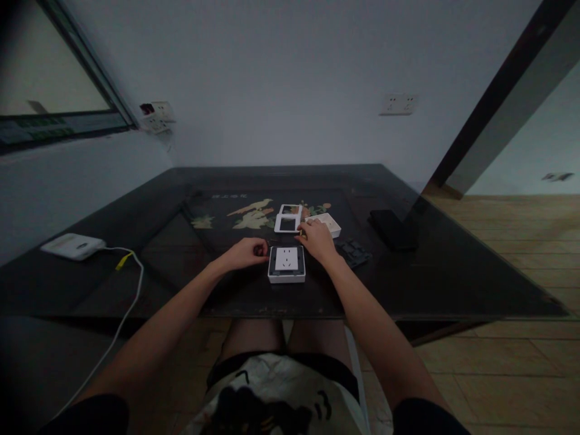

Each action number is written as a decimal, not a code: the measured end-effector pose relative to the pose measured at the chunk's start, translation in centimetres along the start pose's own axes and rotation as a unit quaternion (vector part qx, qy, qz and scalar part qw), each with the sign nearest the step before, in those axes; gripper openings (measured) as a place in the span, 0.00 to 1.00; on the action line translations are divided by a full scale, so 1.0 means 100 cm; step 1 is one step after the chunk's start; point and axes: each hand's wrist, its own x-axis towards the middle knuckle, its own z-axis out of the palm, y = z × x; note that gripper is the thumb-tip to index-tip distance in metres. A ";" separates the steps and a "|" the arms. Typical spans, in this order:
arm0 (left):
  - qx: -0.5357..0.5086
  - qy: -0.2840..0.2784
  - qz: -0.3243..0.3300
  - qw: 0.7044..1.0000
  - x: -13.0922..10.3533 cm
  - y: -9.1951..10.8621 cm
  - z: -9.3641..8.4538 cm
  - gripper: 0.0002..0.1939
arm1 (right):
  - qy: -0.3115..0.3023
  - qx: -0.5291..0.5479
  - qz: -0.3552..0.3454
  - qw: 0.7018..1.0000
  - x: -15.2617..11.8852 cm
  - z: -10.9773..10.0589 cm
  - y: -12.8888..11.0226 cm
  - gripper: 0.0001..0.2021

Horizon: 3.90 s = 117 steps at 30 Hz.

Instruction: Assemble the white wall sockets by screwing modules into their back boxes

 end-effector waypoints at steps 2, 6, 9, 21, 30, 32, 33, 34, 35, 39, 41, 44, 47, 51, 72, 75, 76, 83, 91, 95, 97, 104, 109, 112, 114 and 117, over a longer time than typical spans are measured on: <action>0.018 -0.001 -0.001 1.000 0.000 -0.001 -0.001 0.09 | -0.015 -0.025 -0.012 1.000 0.000 0.000 -0.001 0.14; 0.059 0.000 -0.008 0.998 -0.003 0.000 -0.005 0.06 | -0.032 -0.051 -0.023 0.998 -0.002 0.001 -0.001 0.16; 0.070 -0.002 -0.001 0.998 -0.003 0.000 -0.009 0.06 | -0.034 -0.070 -0.023 0.997 -0.003 0.002 -0.002 0.18; -0.110 0.049 0.016 0.993 0.000 -0.005 -0.014 0.06 | -0.060 -0.081 -0.021 0.995 -0.004 -0.002 -0.009 0.09; -0.208 0.137 0.009 0.968 0.005 0.001 -0.015 0.09 | -0.022 -0.036 0.002 0.999 -0.005 -0.008 -0.009 0.10; -0.235 0.139 0.007 0.962 0.009 0.003 -0.013 0.09 | 0.021 0.022 0.012 0.999 -0.002 -0.010 -0.012 0.10; -0.244 0.137 0.007 0.960 0.012 0.004 -0.012 0.09 | 0.041 0.073 0.014 0.996 0.000 -0.011 -0.014 0.09; -0.249 0.135 0.009 0.959 0.015 0.007 -0.011 0.09 | 0.058 0.136 0.013 0.989 0.002 -0.012 -0.017 0.09; -0.251 0.134 0.012 0.959 0.019 0.009 -0.011 0.09 | 0.071 0.207 0.012 0.976 0.005 -0.013 -0.020 0.08; -0.251 0.126 0.036 0.959 0.033 0.024 -0.012 0.08 | 0.063 0.451 0.004 0.890 0.014 -0.014 -0.031 0.07; -0.276 0.125 0.038 0.952 0.039 0.031 -0.013 0.09 | 0.036 0.532 0.014 0.846 0.016 -0.013 -0.032 0.09; -0.339 0.138 0.036 0.930 0.047 0.037 -0.009 0.11 | 0.010 0.600 0.027 0.799 0.016 -0.010 -0.029 0.13; -0.372 0.161 0.038 0.914 0.049 0.039 -0.002 0.11 | -0.004 0.626 0.033 0.779 0.015 -0.011 -0.026 0.14; -0.351 0.182 0.031 0.918 0.038 0.040 0.006 0.13 | -0.023 0.632 0.057 0.773 0.008 -0.021 -0.023 0.14; -0.241 0.166 0.045 0.955 -0.002 0.027 0.038 0.14 | 0.099 0.441 0.063 0.890 -0.056 -0.018 -0.020 0.07; -0.237 0.154 0.042 0.958 -0.001 0.027 0.038 0.14 | 0.083 0.432 0.061 0.896 -0.058 -0.016 -0.021 0.06; -0.233 0.150 0.041 0.960 -0.001 0.028 0.038 0.14 | 0.081 0.426 0.059 0.899 -0.058 -0.015 -0.021 0.06; -0.227 0.134 0.045 0.963 -0.002 0.030 0.036 0.14 | 0.086 0.386 0.006 0.918 -0.059 -0.016 -0.019 0.06; -0.229 0.139 0.051 0.962 -0.001 0.031 0.036 0.13 | 0.061 0.355 -0.018 0.933 -0.059 -0.020 -0.016 0.06; -0.224 0.140 0.051 0.963 -0.002 0.032 0.035 0.13 | 0.048 0.344 -0.028 0.937 -0.059 -0.023 -0.015 0.06; -0.221 0.140 0.052 0.964 -0.002 0.033 0.034 0.13 | 0.045 0.343 -0.033 0.938 -0.059 -0.023 -0.016 0.06; -0.218 0.137 0.052 0.965 -0.003 0.036 0.033 0.13 | 0.049 0.306 -0.042 0.950 -0.060 -0.021 -0.015 0.06; -0.223 0.132 0.055 0.964 -0.003 0.033 0.034 0.13 | 0.060 0.240 -0.077 0.966 -0.063 -0.019 -0.013 0.06; -0.226 0.132 0.055 0.964 -0.003 0.033 0.034 0.14 | 0.059 0.218 -0.099 0.969 -0.064 -0.020 -0.012 0.08; -0.225 0.134 0.056 0.963 -0.003 0.034 0.034 0.14 | 0.057 0.204 -0.111 0.971 -0.065 -0.021 -0.010 0.09; -0.226 0.136 0.058 0.963 -0.004 0.034 0.034 0.13 | 0.053 0.173 -0.128 0.975 -0.066 -0.023 -0.008 0.10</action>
